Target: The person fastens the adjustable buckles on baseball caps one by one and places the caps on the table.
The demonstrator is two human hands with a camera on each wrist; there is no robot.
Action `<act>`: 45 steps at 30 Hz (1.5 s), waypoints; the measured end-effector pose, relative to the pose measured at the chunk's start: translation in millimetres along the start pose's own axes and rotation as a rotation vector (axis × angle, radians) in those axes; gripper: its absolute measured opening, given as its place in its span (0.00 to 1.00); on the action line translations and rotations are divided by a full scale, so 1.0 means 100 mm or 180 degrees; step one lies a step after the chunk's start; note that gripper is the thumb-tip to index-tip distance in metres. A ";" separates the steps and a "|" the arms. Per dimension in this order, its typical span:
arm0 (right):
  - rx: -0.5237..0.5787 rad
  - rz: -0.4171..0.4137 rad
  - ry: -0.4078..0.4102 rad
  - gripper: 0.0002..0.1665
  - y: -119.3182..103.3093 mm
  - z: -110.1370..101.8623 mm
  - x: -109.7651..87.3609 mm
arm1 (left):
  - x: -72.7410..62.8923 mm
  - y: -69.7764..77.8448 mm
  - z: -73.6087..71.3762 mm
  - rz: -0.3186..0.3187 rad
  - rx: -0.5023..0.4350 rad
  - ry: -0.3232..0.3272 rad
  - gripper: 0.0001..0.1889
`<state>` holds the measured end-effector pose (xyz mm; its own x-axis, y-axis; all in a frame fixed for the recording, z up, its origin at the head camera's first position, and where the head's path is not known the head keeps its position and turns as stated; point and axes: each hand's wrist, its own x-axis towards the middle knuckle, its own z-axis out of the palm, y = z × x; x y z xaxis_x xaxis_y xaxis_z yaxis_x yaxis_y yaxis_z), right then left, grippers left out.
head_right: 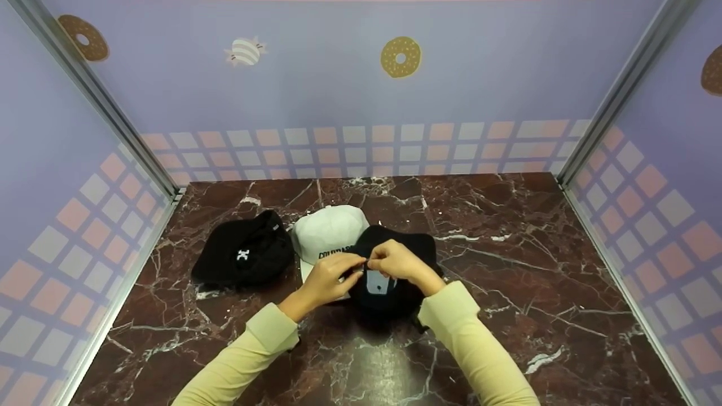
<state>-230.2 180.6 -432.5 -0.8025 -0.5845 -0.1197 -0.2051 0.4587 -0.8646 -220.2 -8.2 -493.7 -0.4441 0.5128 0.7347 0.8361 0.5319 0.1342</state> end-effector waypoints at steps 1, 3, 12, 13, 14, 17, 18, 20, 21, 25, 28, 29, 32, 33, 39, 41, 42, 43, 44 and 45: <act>-0.0002 0.0001 0.0002 0.10 -0.04 0.00 -0.01 | 0.00 0.00 0.00 -0.0004 -0.0006 -0.0003 0.11; -0.0018 0.0016 0.0011 0.10 -0.11 0.01 -0.03 | 0.01 0.00 0.01 -0.0016 -0.0020 -0.0015 0.11; -0.0040 0.0062 -0.0018 0.11 0.04 0.02 0.04 | 0.01 0.00 0.01 -0.0017 -0.0113 -0.0054 0.11; -0.0043 0.0091 -0.0009 0.11 0.07 0.02 0.05 | 0.01 0.00 0.01 -0.0024 -0.0129 -0.0057 0.11; -0.0043 0.0095 0.0001 0.11 0.09 0.02 0.05 | 0.01 0.00 0.01 -0.0030 -0.0143 -0.0062 0.11; -0.0072 0.0124 0.0055 0.12 0.10 0.03 0.06 | 0.01 0.01 0.01 -0.0059 -0.0174 -0.0071 0.11; -0.0092 0.0141 0.0082 0.12 0.10 0.04 0.06 | 0.01 0.01 0.01 -0.0068 -0.0182 -0.0073 0.12; -0.0136 0.0201 0.0139 0.14 0.09 0.05 0.06 | 0.02 0.02 0.01 -0.0079 -0.0197 -0.0092 0.13; -0.0161 0.0227 0.0161 0.15 0.09 0.06 0.06 | 0.03 0.03 0.01 -0.0083 -0.0201 -0.0105 0.13; -0.0147 0.0263 0.0194 0.15 0.06 0.08 0.06 | 0.04 0.04 0.01 -0.0130 -0.0181 -0.0168 0.15; -0.0055 0.0213 0.0147 0.16 0.08 0.07 0.08 | 0.05 0.03 0.00 -0.0238 -0.0163 -0.0287 0.16; -0.0022 0.0218 0.0134 0.16 0.08 0.07 0.08 | 0.06 0.03 -0.01 -0.0304 -0.0170 -0.0365 0.18; 0.0017 0.0206 0.0107 0.18 0.15 0.06 0.10 | 0.08 0.00 -0.04 -0.0593 -0.0317 -0.0718 0.22; 0.0034 0.0207 0.0106 0.18 0.16 0.05 0.10 | 0.09 -0.02 -0.04 -0.0714 -0.0406 -0.0855 0.23; 0.0254 0.0180 0.0045 0.19 0.22 0.03 0.09 | 0.12 -0.11 -0.07 -0.1133 -0.0944 -0.1391 0.22; 0.0348 0.0156 0.0010 0.18 0.22 0.03 0.08 | 0.13 -0.12 -0.07 -0.1137 -0.1060 -0.1444 0.19; 0.0368 0.0123 -0.0001 0.18 0.20 0.03 0.07 | 0.14 -0.12 -0.08 -0.1137 -0.1115 -0.1450 0.18; 0.0389 0.0098 -0.0007 0.17 0.18 0.03 0.06 | 0.14 -0.12 -0.08 -0.1156 -0.1160 -0.1454 0.17; 0.0408 0.0077 -0.0008 0.16 0.15 0.03 0.05 | 0.15 -0.11 -0.08 -0.1187 -0.1203 -0.1450 0.16; 0.0430 0.0057 -0.0008 0.16 0.12 0.03 0.03 | 0.15 -0.11 -0.08 -0.1227 -0.1233 -0.1451 0.16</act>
<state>-233.6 182.0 -444.7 -0.8039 -0.5788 -0.1367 -0.1134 0.3749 -0.9201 -233.7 -11.2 -478.8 -0.7510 0.6123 0.2473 0.6091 0.4977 0.6174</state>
